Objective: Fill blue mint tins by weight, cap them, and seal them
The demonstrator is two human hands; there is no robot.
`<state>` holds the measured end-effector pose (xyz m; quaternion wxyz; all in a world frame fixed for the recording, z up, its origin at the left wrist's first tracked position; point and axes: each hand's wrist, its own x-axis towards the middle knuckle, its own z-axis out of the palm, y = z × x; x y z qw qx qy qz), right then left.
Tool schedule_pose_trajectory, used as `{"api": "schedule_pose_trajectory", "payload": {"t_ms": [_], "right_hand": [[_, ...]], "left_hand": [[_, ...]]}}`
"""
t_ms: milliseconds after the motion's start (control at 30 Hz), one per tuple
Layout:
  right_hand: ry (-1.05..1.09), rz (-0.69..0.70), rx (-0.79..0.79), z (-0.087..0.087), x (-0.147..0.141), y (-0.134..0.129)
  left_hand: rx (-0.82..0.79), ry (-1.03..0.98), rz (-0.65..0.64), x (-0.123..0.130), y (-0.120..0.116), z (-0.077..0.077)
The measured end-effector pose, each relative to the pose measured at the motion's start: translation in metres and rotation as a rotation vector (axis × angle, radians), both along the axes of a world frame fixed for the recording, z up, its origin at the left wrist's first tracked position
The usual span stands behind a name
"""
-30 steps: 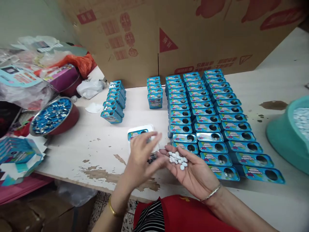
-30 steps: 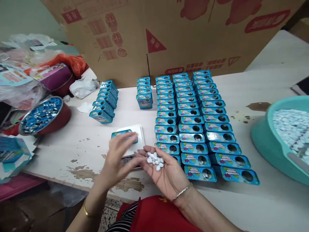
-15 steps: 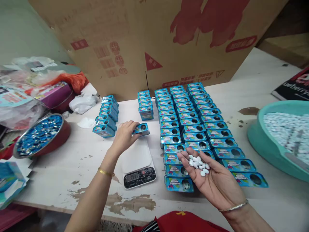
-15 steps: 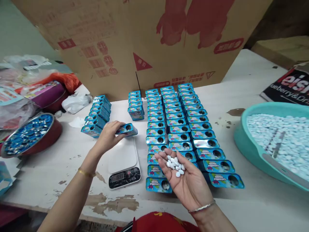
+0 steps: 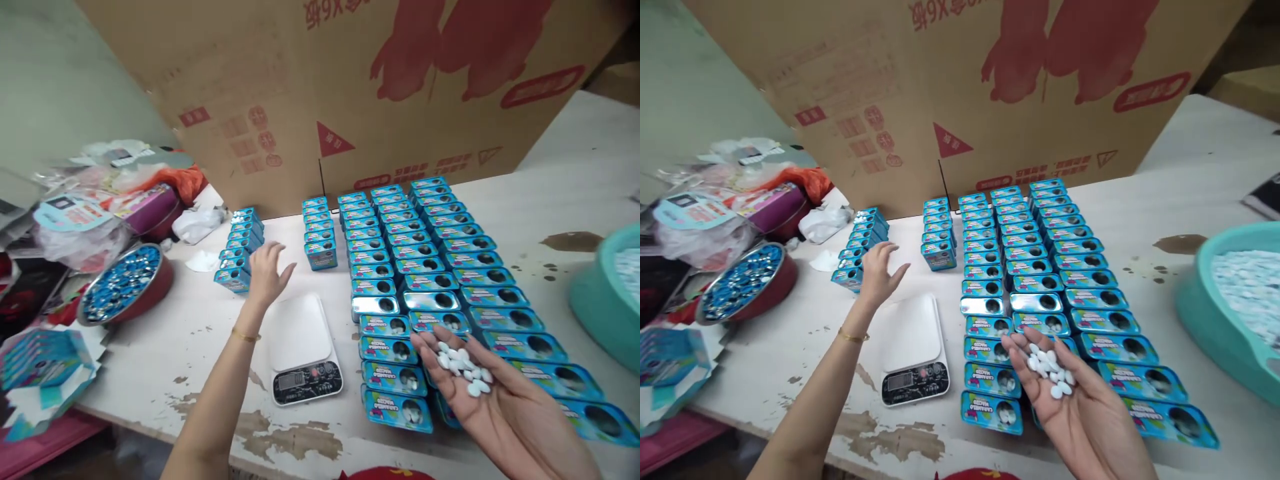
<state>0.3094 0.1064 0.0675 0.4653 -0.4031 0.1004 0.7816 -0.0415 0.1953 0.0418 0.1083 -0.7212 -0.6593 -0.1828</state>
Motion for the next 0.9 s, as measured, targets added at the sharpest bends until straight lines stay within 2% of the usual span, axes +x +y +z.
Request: {"api": "schedule_pose_trajectory", "payload": {"t_ms": [100,167,233,333,400,467,600,667,767,900], "right_hand": [[0.004,0.029,0.022,-0.001,-0.003,0.0],[0.002,0.048,0.031,0.002,-0.009,-0.001],[0.001,0.07,0.029,0.006,-0.014,-0.002],[0.002,0.083,0.026,0.013,-0.02,-0.005],[0.003,0.09,0.026,0.017,-0.021,-0.008],[0.008,0.112,0.025,0.019,-0.022,-0.01],[0.036,0.178,0.025,0.022,-0.027,-0.016],[0.069,0.214,0.03,0.024,-0.031,-0.019],[0.125,0.252,0.04,0.025,-0.033,-0.024],[0.155,0.26,0.055,0.024,-0.029,-0.027]], "left_hand": [[0.035,0.046,0.244,-0.044,-0.038,0.007],[-0.024,0.125,0.347,-0.069,-0.059,0.006],[-0.114,0.218,0.345,-0.086,-0.071,0.003],[-0.182,0.331,0.285,-0.092,-0.078,0.002],[-0.194,0.364,0.244,-0.086,-0.08,0.01],[-0.215,0.36,0.184,-0.071,-0.083,0.027],[-0.297,0.315,0.043,-0.021,-0.093,0.068],[-0.362,0.298,-0.052,0.008,-0.096,0.08],[-0.46,0.314,-0.173,0.041,-0.094,0.08],[-0.542,0.324,-0.231,0.054,-0.087,0.068]]}}
